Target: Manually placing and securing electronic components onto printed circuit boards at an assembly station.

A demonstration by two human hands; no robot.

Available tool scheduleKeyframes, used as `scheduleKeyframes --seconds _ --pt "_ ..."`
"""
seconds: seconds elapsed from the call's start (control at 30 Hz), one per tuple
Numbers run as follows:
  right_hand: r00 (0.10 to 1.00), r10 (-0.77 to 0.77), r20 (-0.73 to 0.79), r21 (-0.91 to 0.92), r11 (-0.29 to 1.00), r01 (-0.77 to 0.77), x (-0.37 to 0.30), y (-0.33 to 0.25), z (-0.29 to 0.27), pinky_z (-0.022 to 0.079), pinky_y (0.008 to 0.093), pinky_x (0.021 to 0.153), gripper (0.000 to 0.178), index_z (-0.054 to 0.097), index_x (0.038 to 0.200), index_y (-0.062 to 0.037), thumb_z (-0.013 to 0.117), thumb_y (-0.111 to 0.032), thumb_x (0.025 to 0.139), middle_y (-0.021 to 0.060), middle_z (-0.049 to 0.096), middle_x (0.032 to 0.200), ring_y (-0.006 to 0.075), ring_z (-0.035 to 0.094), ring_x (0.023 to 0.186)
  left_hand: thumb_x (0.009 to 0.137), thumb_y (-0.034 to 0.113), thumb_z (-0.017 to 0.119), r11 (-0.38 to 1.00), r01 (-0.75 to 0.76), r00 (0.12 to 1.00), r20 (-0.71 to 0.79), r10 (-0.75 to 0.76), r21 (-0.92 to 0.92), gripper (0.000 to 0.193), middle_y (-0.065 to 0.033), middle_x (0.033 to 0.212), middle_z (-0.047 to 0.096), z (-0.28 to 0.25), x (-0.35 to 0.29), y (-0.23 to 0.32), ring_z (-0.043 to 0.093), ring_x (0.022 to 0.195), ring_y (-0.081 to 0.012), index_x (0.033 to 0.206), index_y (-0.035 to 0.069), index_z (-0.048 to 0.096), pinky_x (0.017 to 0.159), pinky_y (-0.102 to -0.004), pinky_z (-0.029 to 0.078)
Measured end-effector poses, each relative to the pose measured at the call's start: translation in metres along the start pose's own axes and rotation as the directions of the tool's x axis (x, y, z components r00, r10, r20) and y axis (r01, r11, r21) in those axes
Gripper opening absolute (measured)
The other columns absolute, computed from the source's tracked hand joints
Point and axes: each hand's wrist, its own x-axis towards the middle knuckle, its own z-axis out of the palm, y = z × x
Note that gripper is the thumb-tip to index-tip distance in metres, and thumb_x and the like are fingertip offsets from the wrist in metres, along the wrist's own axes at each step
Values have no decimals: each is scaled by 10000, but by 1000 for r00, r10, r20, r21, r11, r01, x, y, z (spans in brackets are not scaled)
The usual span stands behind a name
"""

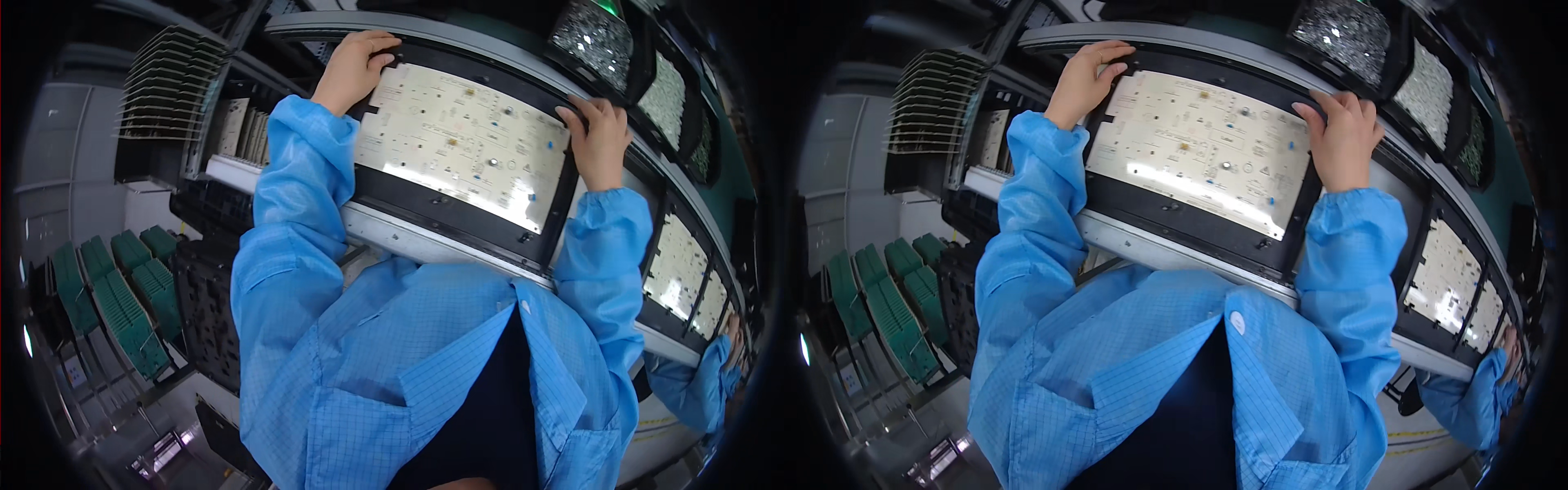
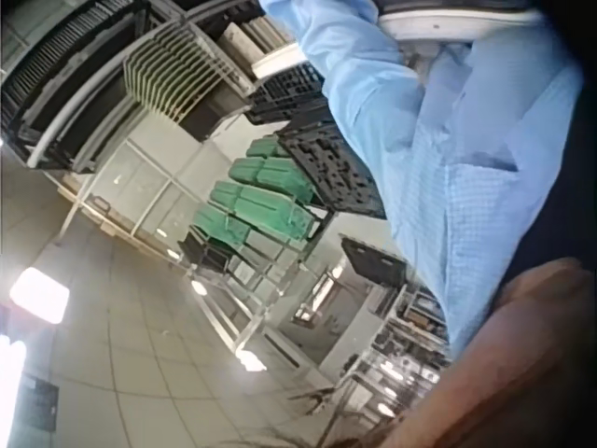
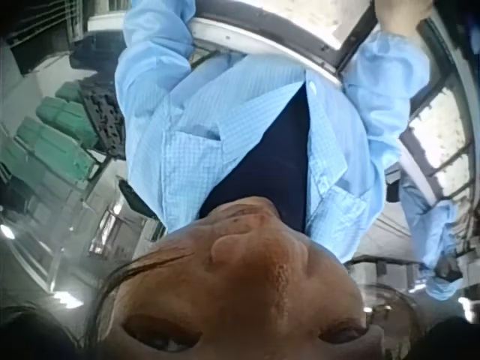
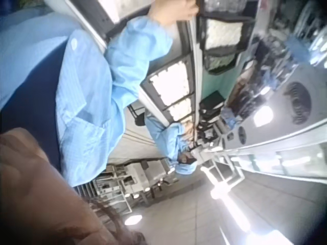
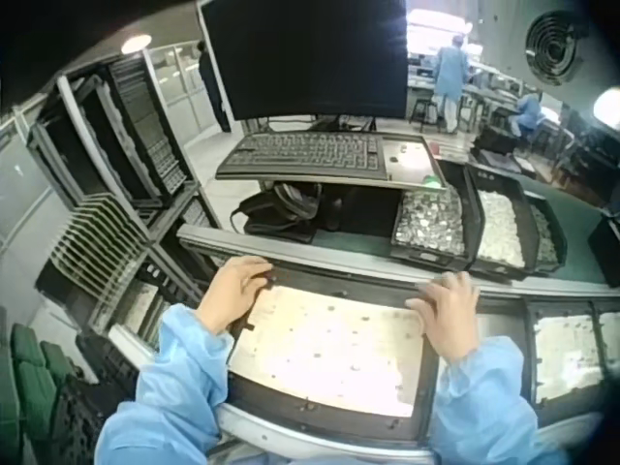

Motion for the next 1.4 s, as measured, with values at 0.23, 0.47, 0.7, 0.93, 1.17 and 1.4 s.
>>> scheduleKeyframes --seconds 0.23,0.47,0.7,0.93,1.17,1.4 --pt "906 -305 292 549 830 103 54 -45 40 480 386 857 272 657 1116 -3 646 -96 861 166 634 1030 352 602 995 814 223 728 978 160 985 46 -167 131 246 -149 1104 621 -12 -24 -3 516 1100 -346 1017 85 734 968 -417 441" --pt "893 -336 298 531 836 137 63 -71 77 504 387 788 124 688 926 -5 662 -43 810 157 646 927 339 626 881 815 156 732 996 76 997 -11 -76 35 168 -102 1112 587 2 -28 -18 521 1107 -307 965 79 734 936 -381 448" --pt "810 -380 446 624 781 23 65 -47 69 502 327 819 222 678 1040 -10 623 33 830 150 668 992 298 645 941 829 159 717 997 62 997 42 -64 37 188 -71 1161 581 -5 -34 -8 475 1130 -321 1012 123 746 992 -381 424" --pt "851 -312 422 722 683 -108 23 -22 -50 462 318 958 422 541 1322 -12 550 29 902 142 645 1202 215 602 1110 820 181 734 949 221 975 -14 -223 225 226 -116 1141 618 -40 -105 47 474 1092 -334 1031 102 745 951 -408 407" --pt "805 -302 511 691 701 -176 -49 -32 -80 500 319 790 233 656 1099 13 648 -49 874 153 675 985 250 663 831 796 83 716 966 178 976 -160 -149 188 169 -56 1168 641 -28 -119 45 429 1127 -343 962 65 747 970 -406 389" --pt "848 -402 345 715 698 40 -77 -106 -34 510 371 751 348 599 1088 -29 733 -171 799 137 620 892 307 604 872 833 74 680 974 179 979 -117 -164 135 178 -67 1267 600 -26 -129 58 354 1238 -380 996 93 748 1020 -441 360"
